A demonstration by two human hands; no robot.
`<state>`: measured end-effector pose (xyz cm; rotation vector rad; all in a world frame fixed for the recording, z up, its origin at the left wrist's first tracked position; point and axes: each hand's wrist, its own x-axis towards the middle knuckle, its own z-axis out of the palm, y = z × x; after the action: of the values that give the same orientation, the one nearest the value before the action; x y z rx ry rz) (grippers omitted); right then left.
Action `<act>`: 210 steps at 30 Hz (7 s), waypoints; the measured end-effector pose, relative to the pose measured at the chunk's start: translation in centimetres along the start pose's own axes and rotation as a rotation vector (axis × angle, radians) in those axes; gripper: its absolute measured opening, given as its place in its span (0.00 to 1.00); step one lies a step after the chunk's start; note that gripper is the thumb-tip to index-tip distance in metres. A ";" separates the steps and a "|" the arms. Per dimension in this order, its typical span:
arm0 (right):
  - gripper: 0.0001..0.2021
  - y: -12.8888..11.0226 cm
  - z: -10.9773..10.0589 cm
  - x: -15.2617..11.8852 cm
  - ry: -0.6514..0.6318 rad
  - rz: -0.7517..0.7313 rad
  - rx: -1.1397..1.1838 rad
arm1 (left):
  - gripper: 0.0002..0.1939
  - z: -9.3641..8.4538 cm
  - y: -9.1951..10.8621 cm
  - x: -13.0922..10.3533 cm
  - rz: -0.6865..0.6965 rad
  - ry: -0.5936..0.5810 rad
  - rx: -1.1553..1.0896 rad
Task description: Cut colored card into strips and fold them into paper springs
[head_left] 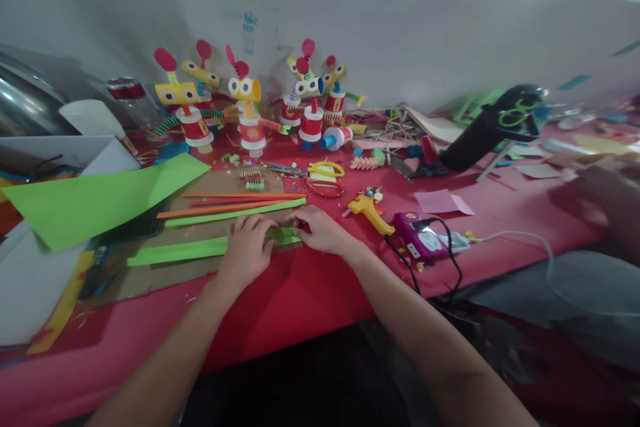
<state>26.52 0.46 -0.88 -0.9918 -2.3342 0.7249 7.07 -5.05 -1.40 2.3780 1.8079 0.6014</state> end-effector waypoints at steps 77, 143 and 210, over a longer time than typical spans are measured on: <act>0.24 -4.8 4.2 -4.2 -0.046 -0.070 -0.503 | 0.13 -3.3 -3.4 -2.9 0.343 0.126 0.269; 0.23 -7.0 7.0 -1.4 -0.059 -0.110 -0.379 | 0.16 -6.5 -9.3 -6.6 0.349 0.076 0.380; 0.22 -5.1 3.5 -3.7 -0.051 -0.024 -0.479 | 0.28 -2.1 -2.5 -8.2 -0.079 0.016 0.237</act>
<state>24.11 -6.33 -1.11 -1.1454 -2.6217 0.1772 2.26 -12.43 -2.27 2.4347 2.0751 0.4199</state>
